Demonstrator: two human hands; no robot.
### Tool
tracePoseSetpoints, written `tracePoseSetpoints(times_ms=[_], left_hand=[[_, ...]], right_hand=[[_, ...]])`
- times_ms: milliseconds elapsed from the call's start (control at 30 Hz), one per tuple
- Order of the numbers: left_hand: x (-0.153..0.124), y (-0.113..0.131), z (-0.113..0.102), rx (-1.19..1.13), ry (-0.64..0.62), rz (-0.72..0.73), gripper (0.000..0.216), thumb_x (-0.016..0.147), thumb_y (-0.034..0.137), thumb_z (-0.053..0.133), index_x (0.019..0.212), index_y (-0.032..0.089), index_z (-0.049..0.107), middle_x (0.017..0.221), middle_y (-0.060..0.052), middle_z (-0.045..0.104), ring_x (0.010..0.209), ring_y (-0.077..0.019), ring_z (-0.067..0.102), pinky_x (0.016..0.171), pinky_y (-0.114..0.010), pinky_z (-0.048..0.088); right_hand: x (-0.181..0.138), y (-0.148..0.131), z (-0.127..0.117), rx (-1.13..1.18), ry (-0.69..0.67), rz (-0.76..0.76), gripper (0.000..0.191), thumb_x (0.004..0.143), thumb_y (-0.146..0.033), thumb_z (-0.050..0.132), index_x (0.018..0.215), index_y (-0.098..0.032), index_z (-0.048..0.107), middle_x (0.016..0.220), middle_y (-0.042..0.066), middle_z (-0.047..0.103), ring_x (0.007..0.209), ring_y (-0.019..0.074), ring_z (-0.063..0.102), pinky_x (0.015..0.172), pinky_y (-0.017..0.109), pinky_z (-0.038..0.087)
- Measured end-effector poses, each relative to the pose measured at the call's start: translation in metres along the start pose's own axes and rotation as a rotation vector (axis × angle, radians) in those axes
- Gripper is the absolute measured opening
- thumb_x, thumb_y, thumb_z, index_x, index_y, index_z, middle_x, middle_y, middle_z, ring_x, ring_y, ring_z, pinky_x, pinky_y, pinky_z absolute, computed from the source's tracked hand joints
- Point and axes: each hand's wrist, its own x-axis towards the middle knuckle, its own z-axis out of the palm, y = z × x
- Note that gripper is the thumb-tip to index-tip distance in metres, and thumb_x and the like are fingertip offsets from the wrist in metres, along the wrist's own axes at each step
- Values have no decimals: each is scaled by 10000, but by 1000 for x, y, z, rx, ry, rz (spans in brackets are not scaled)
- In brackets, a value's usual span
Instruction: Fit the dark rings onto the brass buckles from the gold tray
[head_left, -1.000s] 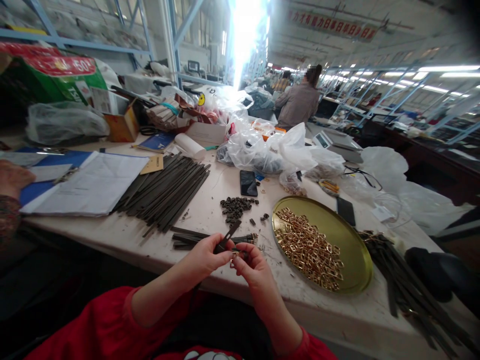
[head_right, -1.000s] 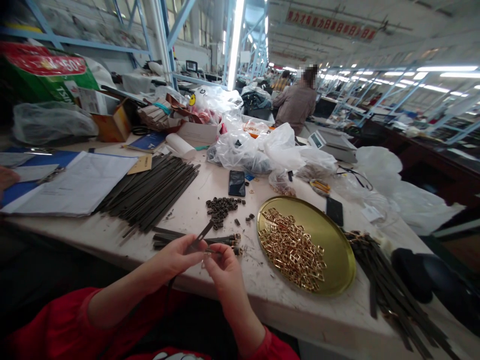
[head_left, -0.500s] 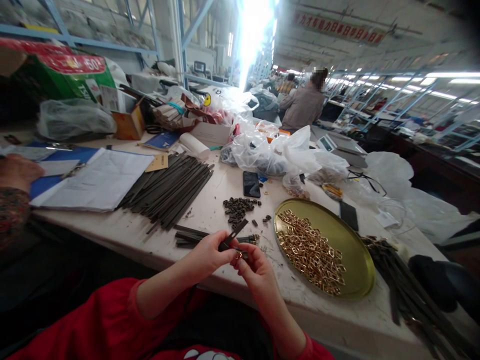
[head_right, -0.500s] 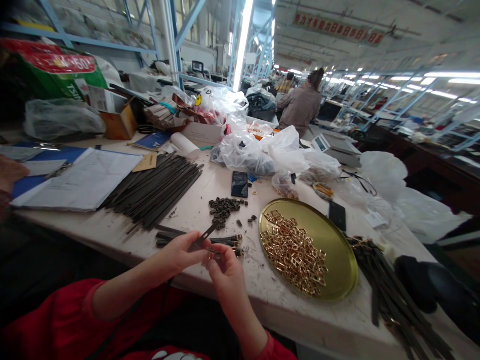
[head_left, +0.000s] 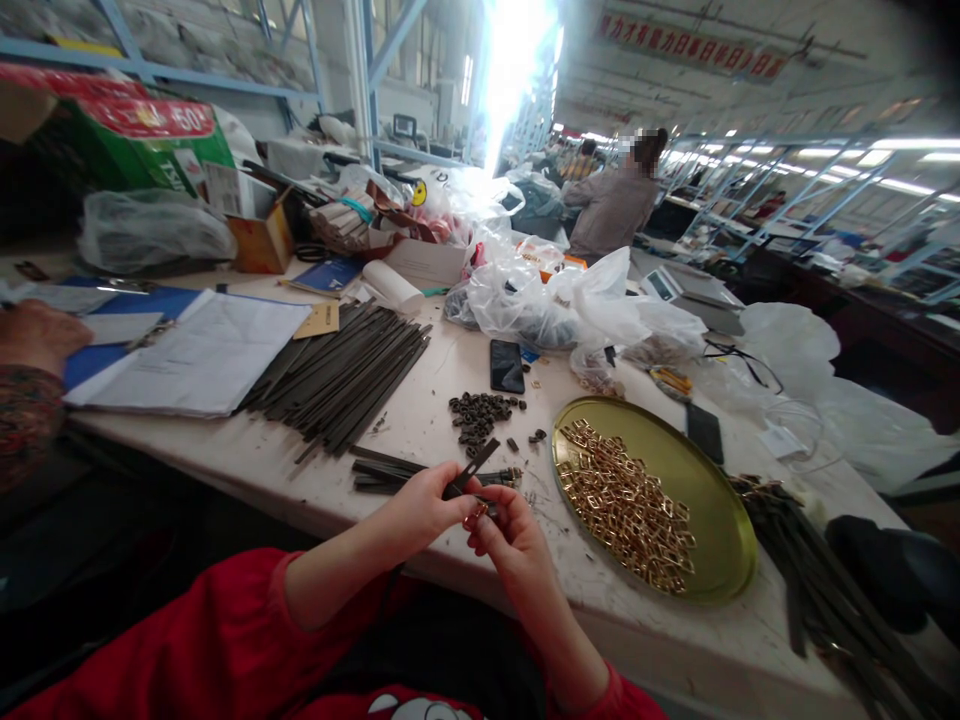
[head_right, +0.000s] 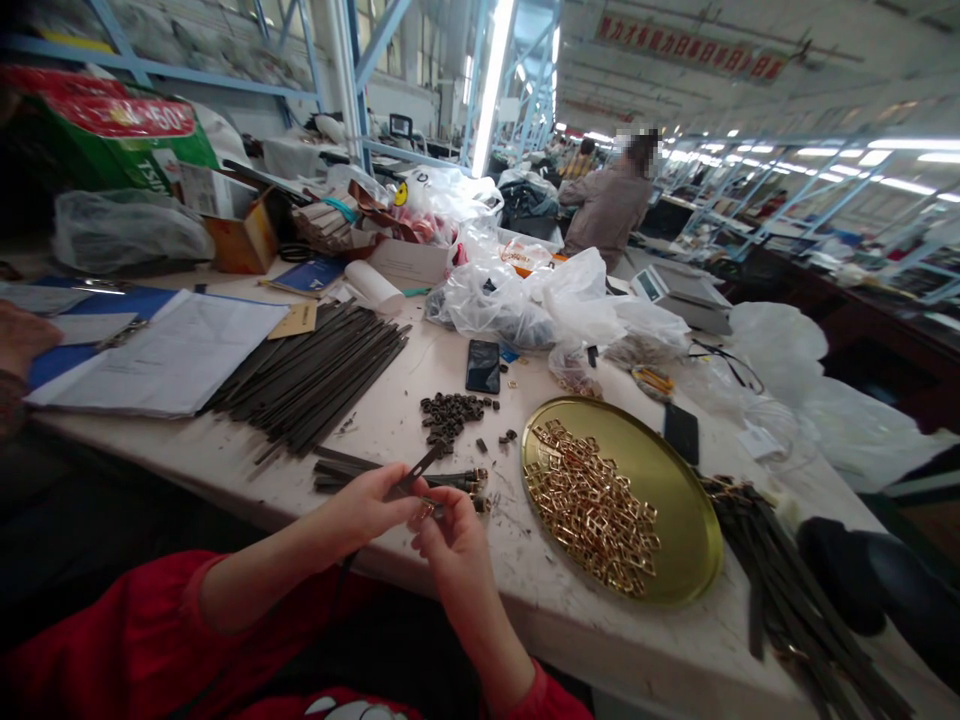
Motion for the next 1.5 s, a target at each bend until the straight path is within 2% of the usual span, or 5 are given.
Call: tracePoseSetpoints(times_ms=[300, 600, 833, 1133, 1500], left_hand=[[0, -8, 3, 48, 34, 98, 115, 731, 248, 526, 807, 162, 519, 693, 30, 572, 676, -137, 537, 642, -229, 409], [-2, -11, 2, 76, 34, 98, 132, 730, 274, 533, 797, 161, 533, 700, 22, 576, 679, -140, 536, 619, -220, 408], [0, -11, 4, 115, 35, 112, 136, 727, 275, 515, 792, 157, 534, 686, 17, 573, 666, -140, 527, 585, -214, 399], [4, -5, 5, 44, 8, 95, 107, 711, 244, 521, 782, 165, 514, 684, 28, 557, 661, -136, 530, 597, -217, 407], [-19, 11, -20, 309, -72, 131, 299, 856, 369, 358, 684, 182, 518, 600, 29, 490, 573, -125, 457, 543, -217, 305]], right_hand=[[0, -4, -7, 183, -56, 217, 224, 668, -325, 710, 713, -157, 570, 634, -34, 581, 506, 70, 497, 536, 214, 414], [-2, -2, -6, 156, -88, 173, 187, 682, -299, 699, 731, -158, 587, 662, -29, 567, 532, 69, 480, 544, 208, 392], [0, -2, -3, -16, 79, -71, 226, 647, -302, 703, 794, -202, 562, 629, -40, 553, 562, 107, 489, 551, 237, 410], [1, -4, -2, -10, 43, -80, 181, 662, -316, 692, 766, -204, 595, 586, -36, 575, 542, 117, 497, 534, 252, 402], [1, -24, -1, 467, 231, 128, 325, 535, -274, 804, 787, -210, 608, 636, -63, 570, 510, 47, 513, 513, 169, 447]])
